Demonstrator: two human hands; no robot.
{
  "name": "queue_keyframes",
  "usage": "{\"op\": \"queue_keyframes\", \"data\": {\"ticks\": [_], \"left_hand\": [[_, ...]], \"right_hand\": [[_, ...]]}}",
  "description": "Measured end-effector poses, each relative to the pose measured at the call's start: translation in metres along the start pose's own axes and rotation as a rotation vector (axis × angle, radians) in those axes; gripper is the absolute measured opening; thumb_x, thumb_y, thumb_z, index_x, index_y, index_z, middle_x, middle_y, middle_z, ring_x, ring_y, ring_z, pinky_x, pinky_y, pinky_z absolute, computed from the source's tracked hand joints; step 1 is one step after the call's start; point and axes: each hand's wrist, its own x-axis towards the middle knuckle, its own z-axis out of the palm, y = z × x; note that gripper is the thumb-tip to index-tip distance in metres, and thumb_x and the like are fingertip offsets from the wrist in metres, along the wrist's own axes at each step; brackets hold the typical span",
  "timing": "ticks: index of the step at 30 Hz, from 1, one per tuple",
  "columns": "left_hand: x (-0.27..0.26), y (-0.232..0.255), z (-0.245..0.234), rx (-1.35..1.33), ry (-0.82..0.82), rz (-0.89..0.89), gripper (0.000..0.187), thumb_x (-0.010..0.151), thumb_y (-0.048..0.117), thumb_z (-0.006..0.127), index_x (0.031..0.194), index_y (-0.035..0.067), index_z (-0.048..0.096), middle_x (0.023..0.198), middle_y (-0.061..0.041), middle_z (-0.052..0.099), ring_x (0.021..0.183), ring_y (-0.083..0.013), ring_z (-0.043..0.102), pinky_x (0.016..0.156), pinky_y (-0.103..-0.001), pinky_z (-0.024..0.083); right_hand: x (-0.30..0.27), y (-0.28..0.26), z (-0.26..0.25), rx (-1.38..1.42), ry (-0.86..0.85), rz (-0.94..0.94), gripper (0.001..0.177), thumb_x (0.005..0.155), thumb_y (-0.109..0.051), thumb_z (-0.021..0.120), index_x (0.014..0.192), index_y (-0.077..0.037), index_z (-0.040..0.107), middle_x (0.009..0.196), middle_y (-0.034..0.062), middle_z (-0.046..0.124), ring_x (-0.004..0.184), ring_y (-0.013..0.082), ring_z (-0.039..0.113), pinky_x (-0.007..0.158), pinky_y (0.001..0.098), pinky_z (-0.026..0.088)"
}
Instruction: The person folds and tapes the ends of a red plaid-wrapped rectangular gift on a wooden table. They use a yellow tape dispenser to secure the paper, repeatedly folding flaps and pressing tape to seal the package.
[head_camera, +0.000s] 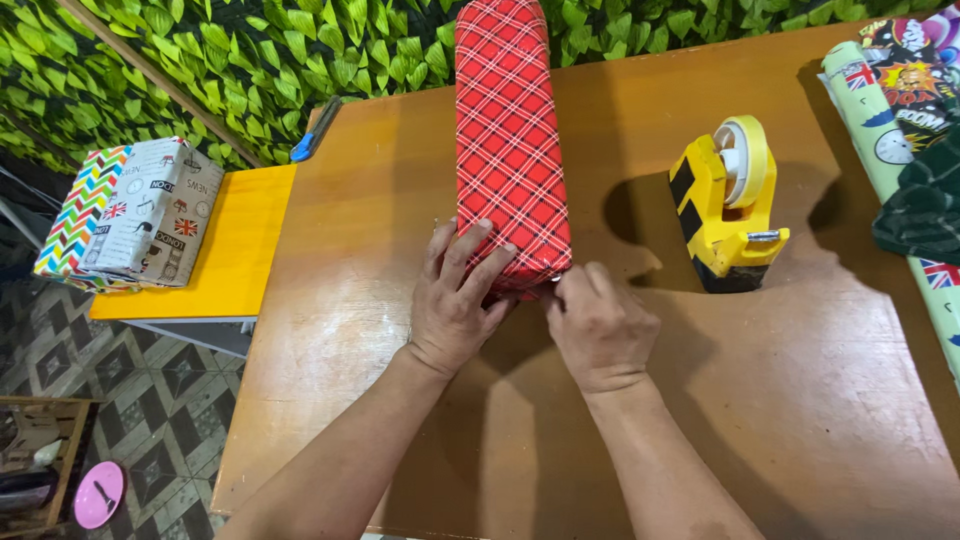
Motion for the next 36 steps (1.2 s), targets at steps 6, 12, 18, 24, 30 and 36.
{"op": "queue_keyframes", "data": {"ticks": [6,12,18,24,30,36], "left_hand": [[0.001,-0.003,0.001,0.024,-0.003,0.031,0.083,0.067,0.022,0.096,0.139,0.024,0.055,0.150,-0.006,0.046,0.139,-0.0393,0.042,0.120,-0.051,0.042],[0.003,0.002,0.003,-0.054,0.059,-0.065,0.083,0.058,0.026,0.098,0.131,0.024,0.058,0.143,-0.006,0.048,0.136,-0.0405,0.042,0.115,-0.055,0.042],[0.002,0.005,0.014,0.016,0.108,-0.079,0.076,0.063,0.023,0.099,0.127,0.026,0.060,0.143,-0.003,0.049,0.134,-0.0352,0.045,0.117,-0.058,0.040],[0.000,0.001,0.019,0.113,0.075,-0.065,0.075,0.062,0.031,0.098,0.127,0.028,0.060,0.140,-0.002,0.049,0.129,-0.0293,0.046,0.120,-0.065,0.029],[0.003,0.001,0.012,0.136,0.014,-0.074,0.077,0.062,0.033,0.097,0.130,0.031,0.061,0.139,0.000,0.051,0.128,-0.0271,0.046,0.124,-0.064,0.023],[0.011,0.009,-0.006,-0.078,-0.003,-0.118,0.069,0.077,0.032,0.091,0.137,0.026,0.058,0.145,-0.006,0.052,0.126,-0.0322,0.048,0.110,-0.045,0.045]], "right_hand": [[0.008,0.010,0.000,0.076,-0.037,0.084,0.064,0.067,-0.026,0.093,0.117,-0.013,0.054,0.091,0.0046,0.072,0.075,0.0250,0.072,0.058,0.0390,0.056],[0.019,0.019,-0.001,0.120,-0.174,-0.023,0.069,0.072,-0.019,0.089,0.128,-0.012,0.050,0.090,0.0088,0.075,0.075,0.0265,0.074,0.061,0.0379,0.057],[0.027,0.031,-0.004,0.201,-0.230,-0.110,0.062,0.074,-0.013,0.085,0.124,-0.010,0.048,0.084,0.0112,0.073,0.075,0.0322,0.072,0.064,0.0434,0.056],[0.036,0.029,-0.011,0.180,-0.307,-0.061,0.055,0.074,-0.015,0.084,0.116,-0.011,0.048,0.081,0.0117,0.072,0.073,0.0353,0.071,0.067,0.0464,0.056],[0.049,0.034,-0.023,0.238,-0.409,-0.052,0.051,0.080,-0.016,0.081,0.119,-0.014,0.050,0.087,0.0125,0.074,0.080,0.0377,0.072,0.069,0.0492,0.056],[0.048,0.026,-0.028,0.285,-0.418,0.030,0.047,0.082,-0.016,0.077,0.121,-0.012,0.051,0.095,0.0122,0.075,0.088,0.0371,0.072,0.074,0.0495,0.056]]}}
